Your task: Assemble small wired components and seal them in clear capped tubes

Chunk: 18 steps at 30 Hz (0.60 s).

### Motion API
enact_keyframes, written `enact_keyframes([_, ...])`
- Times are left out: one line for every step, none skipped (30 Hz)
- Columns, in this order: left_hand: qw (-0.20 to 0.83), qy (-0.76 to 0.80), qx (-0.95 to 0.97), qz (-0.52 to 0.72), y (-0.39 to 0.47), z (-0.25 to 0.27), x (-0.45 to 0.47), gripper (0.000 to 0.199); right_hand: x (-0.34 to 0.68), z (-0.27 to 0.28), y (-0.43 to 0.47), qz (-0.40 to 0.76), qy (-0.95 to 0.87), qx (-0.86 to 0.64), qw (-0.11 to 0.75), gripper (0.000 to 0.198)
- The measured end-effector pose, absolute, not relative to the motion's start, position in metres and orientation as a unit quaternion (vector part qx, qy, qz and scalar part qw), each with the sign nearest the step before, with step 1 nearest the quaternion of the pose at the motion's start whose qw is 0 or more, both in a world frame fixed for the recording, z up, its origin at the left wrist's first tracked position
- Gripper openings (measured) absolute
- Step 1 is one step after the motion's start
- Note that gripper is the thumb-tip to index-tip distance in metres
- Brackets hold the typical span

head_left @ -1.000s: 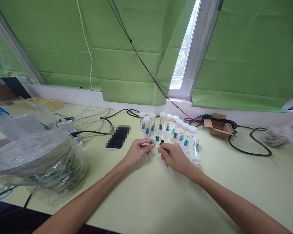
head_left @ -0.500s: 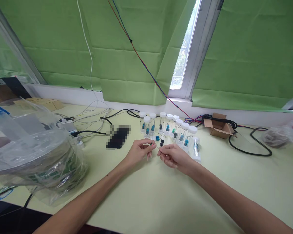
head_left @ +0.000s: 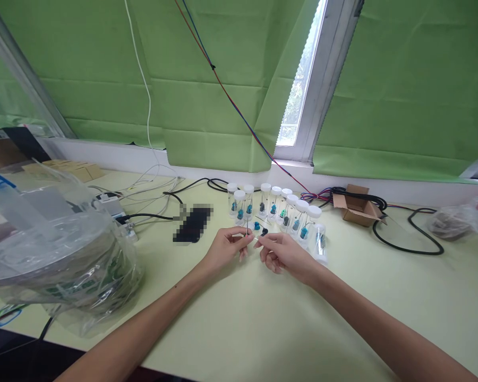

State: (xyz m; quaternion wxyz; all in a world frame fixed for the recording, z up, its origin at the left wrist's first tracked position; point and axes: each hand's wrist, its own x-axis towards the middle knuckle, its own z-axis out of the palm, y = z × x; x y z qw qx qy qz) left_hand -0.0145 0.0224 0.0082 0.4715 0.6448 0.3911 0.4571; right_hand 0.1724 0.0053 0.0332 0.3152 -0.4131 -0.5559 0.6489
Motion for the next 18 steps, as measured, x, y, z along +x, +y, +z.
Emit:
enact_keyframes([0.472,0.391,0.642,0.46,0.023,0.008,-0.015,0.037,0.173,0.034,0.004,0.603,-0.598,-0.427,0.309,0.026])
enact_keyframes([0.474,0.391,0.639,0.463,0.023,0.008,-0.015,0.037,0.173,0.035,0.003,0.545,-0.646,-0.441,0.301,0.025])
enact_keyframes([0.476,0.392,0.636,0.464,0.024,0.008,-0.015,0.037,0.174,0.035,0.002,0.474,-0.697,-0.452,0.292,0.024])
enact_keyframes([0.479,0.392,0.634,0.464,0.024,0.008,-0.015,0.037,0.174,0.035,0.002,0.394,-0.746,-0.458,0.281,0.023])
enact_keyframes([0.481,0.392,0.632,0.465,0.024,0.008,-0.015,0.037,0.175,0.034,0.001,0.308,-0.788,-0.461,0.268,0.021])
enact_keyframes([0.483,0.392,0.631,0.465,0.023,0.008,-0.016,0.036,0.175,0.033,0.001,0.222,-0.822,-0.461,0.25,0.019])
enact_keyframes([0.482,0.392,0.632,0.463,0.023,0.008,-0.016,0.036,0.175,0.032,0.001,0.143,-0.847,-0.459,0.226,0.016])
enact_keyframes([0.481,0.394,0.633,0.462,0.023,0.008,-0.016,0.035,0.175,0.03,0.001,0.077,-0.864,-0.457,0.197,0.015])
enact_keyframes([0.478,0.397,0.634,0.461,0.022,0.008,-0.016,0.034,0.175,0.028,0.001,0.022,-0.875,-0.455,0.167,0.016])
enact_keyframes([0.476,0.4,0.634,0.46,0.022,0.008,-0.016,0.033,0.175,0.026,0.002,-0.022,-0.881,-0.45,0.14,0.018])
enact_keyframes([0.476,0.403,0.632,0.46,0.022,0.008,-0.016,0.032,0.175,0.025,0.003,-0.055,-0.886,-0.445,0.119,0.021])
enact_keyframes([0.476,0.406,0.629,0.461,0.022,0.009,-0.015,0.031,0.175,0.024,0.004,-0.079,-0.889,-0.438,0.104,0.024])
enact_keyframes([0.478,0.408,0.627,0.461,0.022,0.009,-0.015,0.031,0.175,0.023,0.004,-0.097,-0.891,-0.433,0.095,0.026])
enact_keyframes([0.479,0.41,0.625,0.461,0.021,0.009,-0.015,0.031,0.175,0.023,0.004,-0.108,-0.892,-0.429,0.091,0.028])
enact_keyframes([0.48,0.411,0.625,0.46,0.021,0.01,-0.014,0.03,0.175,0.023,0.004,-0.113,-0.893,-0.427,0.091,0.028])
enact_keyframes([0.48,0.411,0.626,0.458,0.021,0.01,-0.014,0.03,0.175,0.023,0.004,-0.111,-0.893,-0.425,0.094,0.029])
enact_keyframes([0.479,0.409,0.627,0.457,0.021,0.01,-0.014,0.03,0.175,0.024,0.003,-0.102,-0.894,-0.426,0.1,0.029])
enact_keyframes([0.479,0.407,0.63,0.455,0.021,0.01,-0.014,0.029,0.175,0.025,0.003,-0.087,-0.893,-0.429,0.109,0.029])
